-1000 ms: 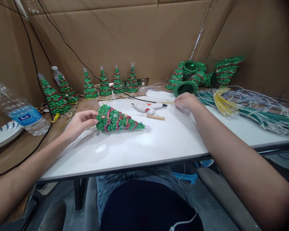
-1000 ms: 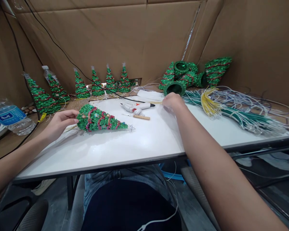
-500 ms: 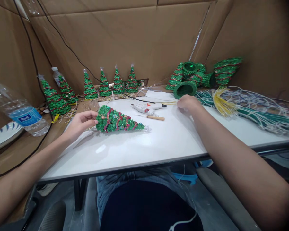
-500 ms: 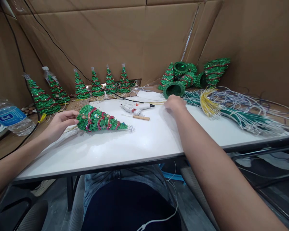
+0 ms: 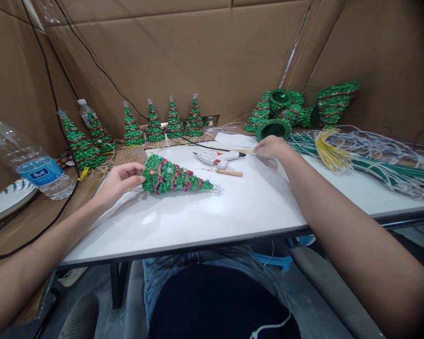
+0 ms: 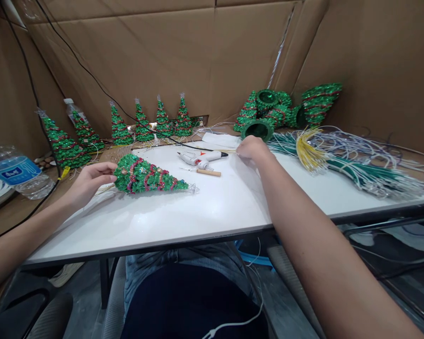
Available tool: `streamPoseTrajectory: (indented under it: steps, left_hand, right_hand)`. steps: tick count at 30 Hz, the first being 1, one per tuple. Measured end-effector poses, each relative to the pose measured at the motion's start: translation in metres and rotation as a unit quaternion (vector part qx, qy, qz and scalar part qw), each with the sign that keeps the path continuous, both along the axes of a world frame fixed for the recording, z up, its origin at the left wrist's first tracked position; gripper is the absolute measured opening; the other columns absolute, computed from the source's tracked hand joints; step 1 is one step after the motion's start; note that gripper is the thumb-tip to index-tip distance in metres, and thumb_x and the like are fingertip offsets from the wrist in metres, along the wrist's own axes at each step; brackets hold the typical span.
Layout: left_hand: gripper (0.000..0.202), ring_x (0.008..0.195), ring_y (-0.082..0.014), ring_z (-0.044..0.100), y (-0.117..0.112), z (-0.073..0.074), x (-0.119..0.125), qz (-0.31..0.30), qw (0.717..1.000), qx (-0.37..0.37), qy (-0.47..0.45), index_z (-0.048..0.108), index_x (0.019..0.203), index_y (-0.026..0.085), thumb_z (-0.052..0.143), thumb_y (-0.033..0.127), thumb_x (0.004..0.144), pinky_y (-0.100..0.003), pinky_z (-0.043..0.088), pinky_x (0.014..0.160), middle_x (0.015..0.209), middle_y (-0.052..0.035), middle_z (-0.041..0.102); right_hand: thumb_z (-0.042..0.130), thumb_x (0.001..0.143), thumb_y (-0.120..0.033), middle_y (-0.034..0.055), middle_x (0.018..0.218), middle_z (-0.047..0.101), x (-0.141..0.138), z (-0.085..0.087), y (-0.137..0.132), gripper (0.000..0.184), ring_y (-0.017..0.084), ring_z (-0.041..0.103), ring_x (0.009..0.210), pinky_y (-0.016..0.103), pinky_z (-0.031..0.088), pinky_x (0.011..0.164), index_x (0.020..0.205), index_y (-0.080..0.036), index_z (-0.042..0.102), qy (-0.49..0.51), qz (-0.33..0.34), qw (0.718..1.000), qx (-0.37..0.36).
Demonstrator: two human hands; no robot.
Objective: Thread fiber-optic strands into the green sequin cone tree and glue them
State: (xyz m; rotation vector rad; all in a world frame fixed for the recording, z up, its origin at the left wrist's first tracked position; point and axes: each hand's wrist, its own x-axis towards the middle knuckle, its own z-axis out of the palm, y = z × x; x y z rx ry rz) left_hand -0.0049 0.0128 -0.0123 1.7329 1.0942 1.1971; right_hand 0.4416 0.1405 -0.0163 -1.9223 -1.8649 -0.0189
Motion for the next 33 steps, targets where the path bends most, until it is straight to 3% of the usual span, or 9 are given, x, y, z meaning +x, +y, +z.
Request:
streamPoseTrajectory:
  steps: [2, 5, 11, 15, 19, 26, 29, 33]
  left_hand:
    - [0.022, 0.070, -0.0141, 0.057, -0.001, 0.000, 0.001, 0.004, 1.000, 0.001, -0.001, 0.067, 0.085, 0.018, 0.074, 0.027, 0.065, -0.023, 0.044, 0.063, 0.077, -0.0007, 0.067]
    - [0.023, 0.070, -0.0150, 0.058, -0.002, 0.002, 0.002, 0.007, 1.000, -0.001, -0.002, 0.067, 0.084, 0.018, 0.075, 0.028, 0.064, -0.024, 0.045, 0.065, 0.078, -0.0013, 0.068]
    - [0.026, 0.071, -0.0152, 0.060, -0.003, 0.004, 0.003, 0.004, 1.000, -0.007, -0.001, 0.067, 0.084, 0.017, 0.076, 0.028, 0.063, -0.025, 0.045, 0.066, 0.080, -0.0027, 0.070]
    - [0.026, 0.071, -0.0146, 0.060, -0.003, 0.005, 0.004, -0.007, 1.000, -0.003, -0.001, 0.067, 0.083, 0.016, 0.077, 0.028, 0.063, -0.024, 0.047, 0.066, 0.080, -0.0031, 0.070]
    - [0.029, 0.071, -0.0154, 0.061, -0.004, 0.005, 0.004, 0.010, 1.000, 0.006, 0.005, 0.068, 0.084, 0.016, 0.079, 0.032, 0.061, -0.026, 0.048, 0.068, 0.079, -0.0039, 0.070]
    - [0.032, 0.069, -0.0149, 0.062, -0.002, 0.005, 0.005, 0.028, 0.999, -0.001, -0.016, 0.071, 0.084, 0.016, 0.081, 0.034, 0.060, -0.026, 0.049, 0.067, 0.079, -0.0041, 0.072]
    - [0.032, 0.066, -0.0126, 0.060, -0.001, 0.003, 0.005, 0.032, 0.999, -0.007, -0.039, 0.071, 0.084, 0.016, 0.083, 0.032, 0.059, -0.023, 0.047, 0.063, 0.073, -0.0020, 0.069]
    - [0.032, 0.066, -0.0118, 0.060, 0.000, 0.001, 0.005, 0.031, 0.998, -0.018, -0.056, 0.071, 0.084, 0.016, 0.084, 0.030, 0.059, -0.021, 0.046, 0.062, 0.073, -0.0016, 0.069]
  right_hand:
    - [0.061, 0.086, -0.032, 0.0076, 0.100, 0.065, -0.006, 0.007, -0.008, 0.019, 0.020, 0.062, 0.092, 0.035, 0.051, 0.079, 0.097, -0.016, 0.065, 0.017, -0.059, 0.998, -0.013]
    - [0.061, 0.083, -0.025, 0.0184, 0.091, 0.068, -0.018, 0.021, -0.024, 0.016, 0.029, 0.062, 0.091, 0.037, 0.046, 0.079, 0.083, -0.011, 0.070, 0.043, -0.098, 0.993, 0.040]
    - [0.047, 0.088, -0.024, 0.0176, 0.102, 0.068, -0.045, 0.048, -0.050, 0.027, 0.022, 0.060, 0.090, 0.033, 0.043, 0.084, 0.100, -0.011, 0.068, 0.080, -0.091, 0.963, 0.240]
    - [0.054, 0.084, -0.021, 0.0118, 0.084, 0.068, -0.063, 0.056, -0.063, 0.017, 0.016, 0.059, 0.075, 0.029, 0.047, 0.068, 0.080, -0.013, 0.068, 0.182, 0.023, 0.883, 0.432]
    - [0.058, 0.081, -0.019, 0.0055, 0.070, 0.064, -0.080, 0.058, -0.096, 0.013, 0.014, 0.057, 0.067, 0.028, 0.045, 0.064, 0.072, -0.015, 0.068, 0.194, 0.114, 0.825, 0.518]
    - [0.059, 0.081, -0.015, 0.0016, 0.061, 0.055, -0.104, 0.049, -0.164, 0.010, 0.013, 0.048, 0.063, 0.031, 0.039, 0.060, 0.071, -0.015, 0.064, 0.015, 0.205, 0.801, 0.562]
    - [0.061, 0.078, -0.012, 0.0000, 0.061, 0.054, -0.112, 0.045, -0.172, 0.008, 0.013, 0.046, 0.061, 0.030, 0.039, 0.057, 0.072, -0.017, 0.061, -0.040, 0.236, 0.778, 0.581]
    - [0.059, 0.080, -0.013, -0.0010, 0.061, 0.053, -0.121, 0.041, -0.173, 0.009, 0.012, 0.047, 0.059, 0.030, 0.040, 0.056, 0.075, -0.020, 0.059, -0.056, 0.251, 0.768, 0.587]
